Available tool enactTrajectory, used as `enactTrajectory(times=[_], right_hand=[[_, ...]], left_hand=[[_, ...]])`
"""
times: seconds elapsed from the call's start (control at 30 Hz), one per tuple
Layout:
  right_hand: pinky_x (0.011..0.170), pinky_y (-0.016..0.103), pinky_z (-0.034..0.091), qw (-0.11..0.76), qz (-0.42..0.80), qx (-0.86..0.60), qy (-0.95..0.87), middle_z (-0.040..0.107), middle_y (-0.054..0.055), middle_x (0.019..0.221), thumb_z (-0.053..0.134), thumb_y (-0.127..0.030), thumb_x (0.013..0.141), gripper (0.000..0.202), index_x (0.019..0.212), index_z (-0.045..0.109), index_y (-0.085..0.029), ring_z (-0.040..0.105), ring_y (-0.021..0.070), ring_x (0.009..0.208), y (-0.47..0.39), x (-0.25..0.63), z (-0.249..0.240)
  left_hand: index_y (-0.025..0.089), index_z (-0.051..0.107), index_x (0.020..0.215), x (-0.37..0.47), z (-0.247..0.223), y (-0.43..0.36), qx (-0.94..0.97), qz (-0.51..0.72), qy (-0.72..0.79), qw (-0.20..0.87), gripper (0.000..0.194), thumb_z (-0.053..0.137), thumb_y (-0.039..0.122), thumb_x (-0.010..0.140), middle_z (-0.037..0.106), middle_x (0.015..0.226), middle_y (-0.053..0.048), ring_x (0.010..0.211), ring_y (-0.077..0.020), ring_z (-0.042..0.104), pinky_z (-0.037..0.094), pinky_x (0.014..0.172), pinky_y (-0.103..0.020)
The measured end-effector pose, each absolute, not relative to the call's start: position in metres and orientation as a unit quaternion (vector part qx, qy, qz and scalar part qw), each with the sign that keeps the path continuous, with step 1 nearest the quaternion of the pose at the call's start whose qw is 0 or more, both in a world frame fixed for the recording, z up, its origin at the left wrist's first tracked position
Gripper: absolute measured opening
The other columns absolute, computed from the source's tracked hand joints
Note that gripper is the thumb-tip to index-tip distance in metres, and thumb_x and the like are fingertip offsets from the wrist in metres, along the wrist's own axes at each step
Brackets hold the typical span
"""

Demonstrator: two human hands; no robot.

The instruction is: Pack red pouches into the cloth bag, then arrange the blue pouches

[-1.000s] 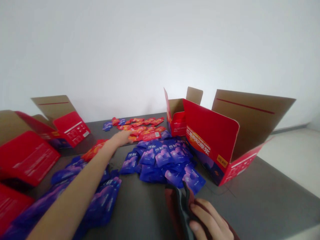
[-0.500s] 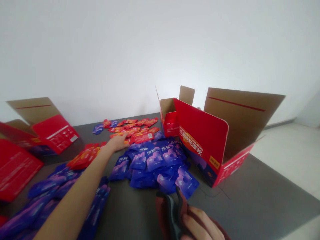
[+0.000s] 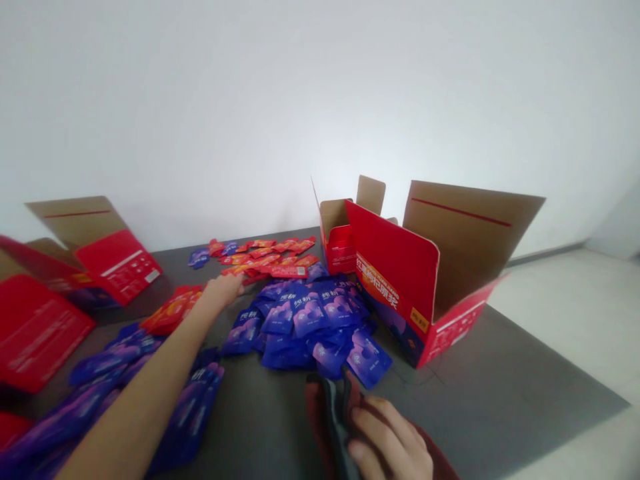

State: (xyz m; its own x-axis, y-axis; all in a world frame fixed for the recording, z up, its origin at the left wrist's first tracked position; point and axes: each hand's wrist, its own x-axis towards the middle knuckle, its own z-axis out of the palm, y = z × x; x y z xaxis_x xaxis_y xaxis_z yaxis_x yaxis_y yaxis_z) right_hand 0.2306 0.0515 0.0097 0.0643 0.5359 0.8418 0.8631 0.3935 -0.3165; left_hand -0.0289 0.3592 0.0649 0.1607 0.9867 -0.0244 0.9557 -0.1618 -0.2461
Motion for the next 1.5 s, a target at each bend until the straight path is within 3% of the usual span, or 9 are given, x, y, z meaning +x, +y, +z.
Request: enactTrajectory(times=[0.13, 0.3, 0.43, 0.63, 0.8, 0.9, 1.0, 1.27, 1.5], right_hand=[[0.068, 0.024, 0.054, 0.519, -0.109, -0.529, -0.663, 0.067, 0.003, 0.092, 0.046, -0.039, 0.088, 0.021, 0.098, 0.06, -0.026, 0.066, 0.0163, 0.08, 0.049, 0.229, 0.014], [0.071, 0.023, 0.052, 0.536, -0.011, -0.495, -0.684, 0.065, 0.003, 0.093, 0.049, -0.026, 0.088, 0.014, 0.098, 0.058, -0.024, 0.063, 0.0143, 0.083, 0.051, 0.228, 0.016], [0.071, 0.023, 0.051, 0.569, -0.006, -0.488, -0.662, 0.064, 0.003, 0.09, 0.05, -0.024, 0.087, 0.011, 0.094, 0.058, -0.022, 0.062, 0.0145, 0.083, 0.049, 0.23, 0.02], [0.072, 0.027, 0.05, 0.6, -0.108, -0.505, -0.611, 0.064, 0.004, 0.091, 0.052, -0.022, 0.085, 0.012, 0.096, 0.059, -0.021, 0.062, 0.0158, 0.083, 0.027, 0.246, 0.037], [0.073, 0.029, 0.05, 0.579, -0.158, -0.499, -0.625, 0.064, 0.004, 0.092, 0.055, -0.022, 0.084, 0.015, 0.098, 0.061, -0.023, 0.062, 0.017, 0.084, 0.016, 0.246, 0.051], [0.071, 0.028, 0.05, 0.544, -0.133, -0.499, -0.662, 0.063, 0.005, 0.093, 0.054, -0.023, 0.085, 0.014, 0.097, 0.06, -0.021, 0.062, 0.0166, 0.083, 0.015, 0.238, 0.054], [0.071, 0.027, 0.048, 0.498, -0.078, -0.498, -0.706, 0.063, 0.006, 0.093, 0.049, -0.024, 0.088, 0.014, 0.097, 0.059, -0.021, 0.061, 0.016, 0.082, 0.017, 0.226, 0.055], [0.074, 0.029, 0.046, 0.291, 0.047, -0.523, -0.8, 0.061, 0.005, 0.097, 0.039, -0.03, 0.093, 0.022, 0.101, 0.058, -0.023, 0.061, 0.0172, 0.082, 0.037, 0.191, 0.031], [0.077, 0.026, 0.043, 0.261, 0.101, -0.528, -0.802, 0.06, 0.003, 0.101, 0.038, -0.031, 0.094, 0.022, 0.101, 0.057, -0.024, 0.06, 0.0157, 0.086, 0.037, 0.193, 0.039]], left_hand=[[0.015, 0.054, 0.109, -0.023, 0.106, 0.322, -0.748, 0.07, -0.644, 0.142, 0.032, 0.047, 0.038, 0.088, 0.059, 0.104, -0.008, 0.09, -0.0191, 0.058, 0.048, 0.078, -0.04], [0.015, 0.053, 0.114, -0.014, 0.165, 0.247, -0.729, 0.011, -0.645, 0.23, 0.041, 0.028, 0.038, 0.092, 0.063, 0.096, -0.016, 0.089, -0.0309, 0.06, 0.045, 0.071, -0.041], [0.02, 0.052, 0.114, -0.001, 0.181, 0.155, -0.687, -0.04, -0.661, 0.3, 0.046, 0.018, 0.042, 0.092, 0.065, 0.078, -0.012, 0.075, -0.0322, 0.063, 0.043, 0.059, -0.038], [0.022, 0.061, 0.095, 0.021, 0.12, 0.045, -0.735, -0.004, -0.653, 0.182, 0.032, 0.03, 0.031, 0.091, 0.066, 0.068, -0.005, 0.06, -0.0234, 0.064, 0.04, 0.05, -0.029], [0.02, 0.057, 0.111, 0.031, 0.06, 0.017, -0.785, 0.037, -0.616, 0.052, 0.028, 0.044, 0.024, 0.087, 0.067, 0.08, -0.007, 0.068, -0.0227, 0.065, 0.046, 0.06, -0.031], [0.023, 0.051, 0.122, 0.023, 0.05, 0.008, -0.811, -0.013, -0.585, 0.022, 0.046, 0.058, 0.038, 0.079, 0.067, 0.092, -0.007, 0.08, -0.0257, 0.064, 0.048, 0.075, -0.042], [0.027, 0.053, 0.12, 0.009, 0.049, 0.005, -0.85, -0.068, -0.522, -0.023, 0.051, 0.066, 0.04, 0.073, 0.065, 0.109, -0.006, 0.102, -0.0278, 0.057, 0.037, 0.094, -0.053], [0.031, 0.055, 0.119, -0.025, 0.03, 0.016, -0.87, -0.162, -0.434, -0.171, 0.05, 0.062, 0.014, 0.072, 0.059, 0.121, 0.001, 0.111, -0.0178, 0.054, 0.042, 0.098, -0.035], [0.024, 0.062, 0.104, -0.023, 0.022, 0.016, -0.904, -0.2, -0.364, -0.097, 0.025, 0.055, 0.015, 0.082, 0.069, 0.097, 0.001, 0.086, -0.0144, 0.064, 0.051, 0.081, -0.026]])
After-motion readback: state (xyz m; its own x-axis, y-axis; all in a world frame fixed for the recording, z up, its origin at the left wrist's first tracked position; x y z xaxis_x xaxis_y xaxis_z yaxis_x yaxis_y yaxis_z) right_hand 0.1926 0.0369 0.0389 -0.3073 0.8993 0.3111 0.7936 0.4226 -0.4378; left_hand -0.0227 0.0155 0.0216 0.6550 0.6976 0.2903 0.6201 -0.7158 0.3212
